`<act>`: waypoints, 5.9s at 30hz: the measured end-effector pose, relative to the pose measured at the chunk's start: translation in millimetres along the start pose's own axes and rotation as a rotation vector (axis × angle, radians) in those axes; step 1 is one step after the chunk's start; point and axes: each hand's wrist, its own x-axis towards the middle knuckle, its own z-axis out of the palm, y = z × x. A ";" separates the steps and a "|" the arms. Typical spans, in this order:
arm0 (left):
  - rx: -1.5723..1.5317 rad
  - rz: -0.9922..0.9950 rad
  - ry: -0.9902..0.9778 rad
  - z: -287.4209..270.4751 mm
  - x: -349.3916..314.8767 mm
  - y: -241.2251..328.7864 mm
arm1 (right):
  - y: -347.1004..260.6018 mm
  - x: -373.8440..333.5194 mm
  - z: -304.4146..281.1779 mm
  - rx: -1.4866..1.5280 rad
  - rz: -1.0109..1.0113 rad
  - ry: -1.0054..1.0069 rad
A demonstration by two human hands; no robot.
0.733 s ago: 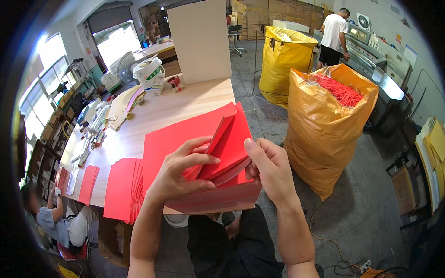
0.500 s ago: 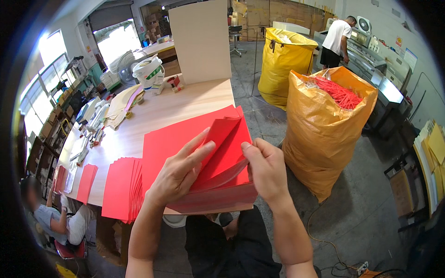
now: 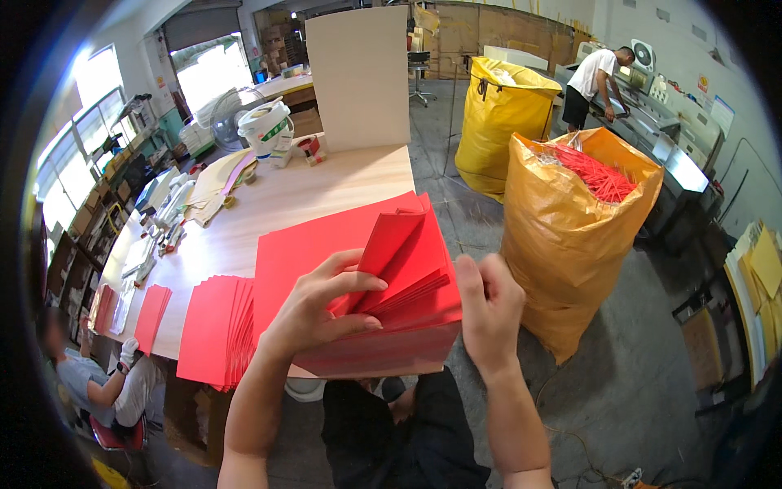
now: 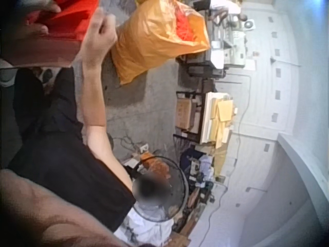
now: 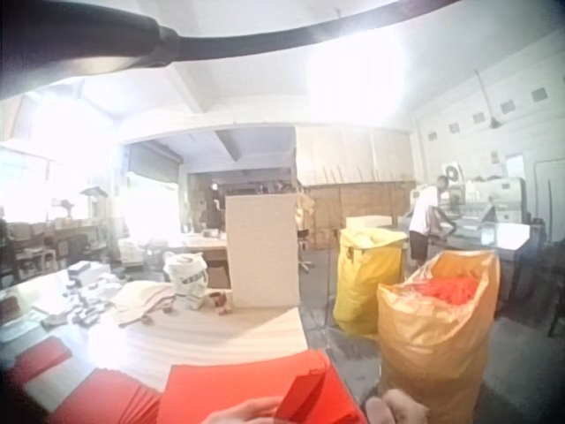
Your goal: The person counts a stack of red paper sheets by lifting small batches from one pile and moving them into a second pile on a wooden workbench.
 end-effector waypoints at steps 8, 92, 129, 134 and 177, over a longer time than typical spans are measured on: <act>0.290 0.103 -0.129 -0.1 -0.1 6.5 | 1.9 -22.9 2.0 -0.624 -0.507 -0.566; 0.206 0.084 0.008 6.9 4.1 7.1 | -8.6 12.0 7.8 0.370 0.309 -0.253; 0.458 0.235 -0.135 12.9 3.6 7.4 | 16.0 -36.9 6.0 -0.588 -0.514 -0.396; 0.458 0.101 -0.126 15.1 5.8 9.7 | 14.8 -35.1 9.9 -0.593 -0.541 -0.362; 0.165 0.052 -0.006 8.9 6.6 5.6 | -2.9 7.3 10.2 0.378 0.326 -0.203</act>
